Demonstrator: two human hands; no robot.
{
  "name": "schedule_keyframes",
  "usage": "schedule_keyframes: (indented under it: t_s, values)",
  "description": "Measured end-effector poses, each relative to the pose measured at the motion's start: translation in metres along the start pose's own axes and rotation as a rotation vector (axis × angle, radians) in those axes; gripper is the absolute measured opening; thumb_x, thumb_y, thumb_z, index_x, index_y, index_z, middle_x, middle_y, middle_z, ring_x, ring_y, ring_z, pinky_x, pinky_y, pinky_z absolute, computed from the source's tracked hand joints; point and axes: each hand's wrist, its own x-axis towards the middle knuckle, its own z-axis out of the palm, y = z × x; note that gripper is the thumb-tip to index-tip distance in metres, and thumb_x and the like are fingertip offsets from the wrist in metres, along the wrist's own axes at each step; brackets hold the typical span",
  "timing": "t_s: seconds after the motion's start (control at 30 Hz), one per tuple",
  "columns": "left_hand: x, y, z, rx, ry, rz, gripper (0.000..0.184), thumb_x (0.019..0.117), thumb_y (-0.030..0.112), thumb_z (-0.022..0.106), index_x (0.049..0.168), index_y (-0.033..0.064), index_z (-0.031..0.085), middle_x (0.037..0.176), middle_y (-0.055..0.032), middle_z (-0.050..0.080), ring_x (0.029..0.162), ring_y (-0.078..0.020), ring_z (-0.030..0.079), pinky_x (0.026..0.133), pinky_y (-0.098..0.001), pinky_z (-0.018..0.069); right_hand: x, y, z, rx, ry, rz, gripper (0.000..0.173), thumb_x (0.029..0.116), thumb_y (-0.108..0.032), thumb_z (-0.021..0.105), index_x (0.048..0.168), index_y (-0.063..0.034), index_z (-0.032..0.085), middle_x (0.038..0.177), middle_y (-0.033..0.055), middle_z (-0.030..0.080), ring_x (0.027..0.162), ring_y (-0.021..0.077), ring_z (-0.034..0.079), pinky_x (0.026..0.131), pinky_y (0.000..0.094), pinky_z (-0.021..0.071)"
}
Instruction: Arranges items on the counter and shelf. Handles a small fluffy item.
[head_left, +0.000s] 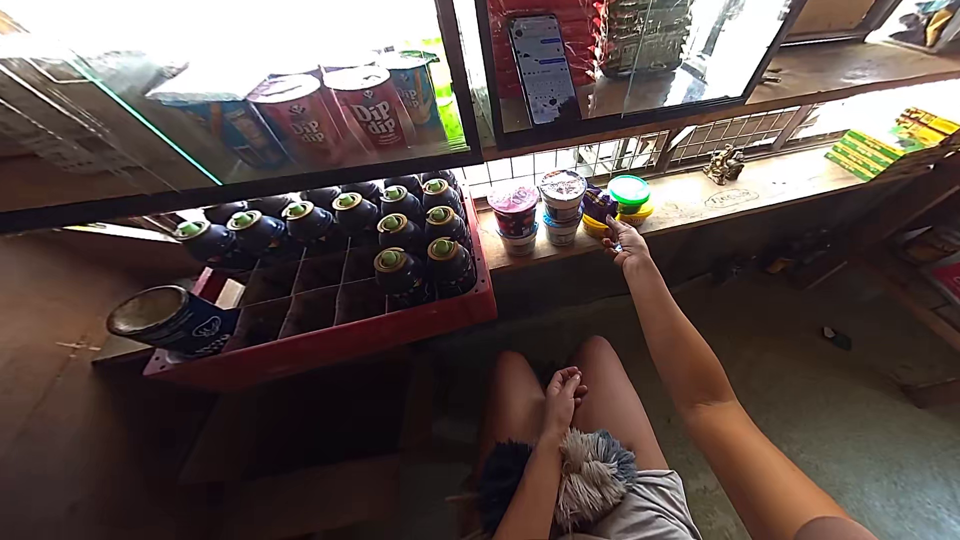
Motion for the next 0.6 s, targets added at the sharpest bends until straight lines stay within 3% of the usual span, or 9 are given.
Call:
schedule_keyframes:
  t_s: [0.17,0.23,0.33,0.4,0.43,0.47,0.5,0.57,0.6]
  values:
    - [0.001,0.002,0.001,-0.031,0.018,0.003,0.026,0.1093,0.017,0.048,0.119,-0.0018,0.062,0.111,-0.0149,0.068,0.081,-0.0173,0.068,0.068,-0.0291,0.0545,-0.021,0.006,-0.011,0.09,0.093,-0.075,0.032,0.101,-0.019,0.063,0.131,-0.0127,0.052,0.099,0.0036,0.062,0.065,0.0085,0.052,0.053,0.0231,0.0401]
    - [-0.001,0.006,0.002,-0.076,0.058,0.015,0.031,0.1102,0.021,0.046,0.105,-0.0031,0.065,0.098,-0.0129,0.07,0.074,-0.016,0.067,0.063,-0.0275,0.0543,-0.041,0.019,-0.02,0.126,0.119,-0.116,0.027,0.1056,-0.025,0.054,0.13,-0.0134,0.051,0.09,0.0004,0.058,0.058,0.0062,0.046,0.049,0.0215,0.0378]
    - [0.0,0.004,0.004,-0.131,0.161,0.094,0.031,0.1079,0.013,0.048,0.082,-0.0004,0.06,0.073,-0.0064,0.063,0.065,-0.0124,0.064,0.059,-0.0246,0.054,-0.072,0.064,-0.035,0.131,0.038,-0.123,0.018,0.1095,-0.025,0.044,0.116,-0.0108,0.053,0.066,-0.0053,0.047,0.046,0.0037,0.04,0.043,0.0196,0.0356]
    - [0.0,0.002,0.004,-0.19,0.181,0.133,0.018,0.1054,0.008,0.049,0.102,-0.0045,0.06,0.091,-0.0119,0.064,0.078,-0.0166,0.065,0.068,-0.0302,0.0564,-0.104,0.102,-0.042,0.056,-0.11,-0.11,0.021,0.111,-0.021,0.041,0.111,-0.0054,0.055,0.059,-0.0062,0.045,0.042,0.0028,0.038,0.04,0.0185,0.0346]
    - [0.0,0.003,0.001,-0.235,0.114,0.115,0.027,0.1058,0.009,0.044,0.126,-0.0058,0.053,0.118,-0.0189,0.06,0.095,-0.0228,0.065,0.078,-0.0368,0.0558,-0.121,0.121,-0.043,-0.004,-0.191,-0.105,0.022,0.1113,-0.019,0.04,0.111,-0.003,0.056,0.059,-0.0059,0.046,0.043,0.0027,0.039,0.041,0.0186,0.036]
    - [-0.001,0.006,0.001,-0.301,0.056,0.078,0.038,0.108,0.014,0.039,0.143,-0.0031,0.042,0.136,-0.0217,0.052,0.109,-0.0275,0.061,0.087,-0.0421,0.0538,-0.139,0.137,-0.045,-0.086,-0.279,-0.118,0.023,0.1111,-0.017,0.04,0.112,-0.001,0.057,0.061,-0.0049,0.049,0.046,0.0031,0.044,0.044,0.0193,0.0402]
    - [-0.004,0.009,0.002,-0.383,0.03,0.045,0.041,0.1106,0.018,0.036,0.147,0.0008,0.04,0.141,-0.0195,0.051,0.115,-0.0275,0.06,0.092,-0.0431,0.0526,-0.156,0.15,-0.047,-0.185,-0.365,-0.148,0.023,0.1105,-0.014,0.04,0.113,0.0021,0.057,0.066,-0.0024,0.053,0.052,0.0049,0.05,0.051,0.0218,0.0457]
    - [-0.021,0.023,0.008,-0.567,0.023,0.006,0.037,0.1128,0.025,0.026,0.131,0.0058,0.053,0.116,-0.0096,0.066,0.1,-0.0169,0.065,0.086,-0.0345,0.054,-0.176,0.176,-0.052,-0.47,-0.485,-0.338,0.022,0.1064,-0.013,0.047,0.107,0.0025,0.063,0.081,0.0004,0.065,0.073,0.0059,0.062,0.071,0.0247,0.0537]
    - [-0.029,0.03,0.009,-0.651,0.01,-0.009,0.04,0.1127,0.028,0.023,0.118,0.0086,0.057,0.1,-0.0054,0.069,0.09,-0.0128,0.068,0.078,-0.0298,0.0568,-0.181,0.183,-0.055,-0.655,-0.504,-0.466,0.024,0.1031,-0.018,0.053,0.105,-0.0009,0.07,0.094,0.003,0.07,0.091,0.0107,0.065,0.086,0.0328,0.0512]
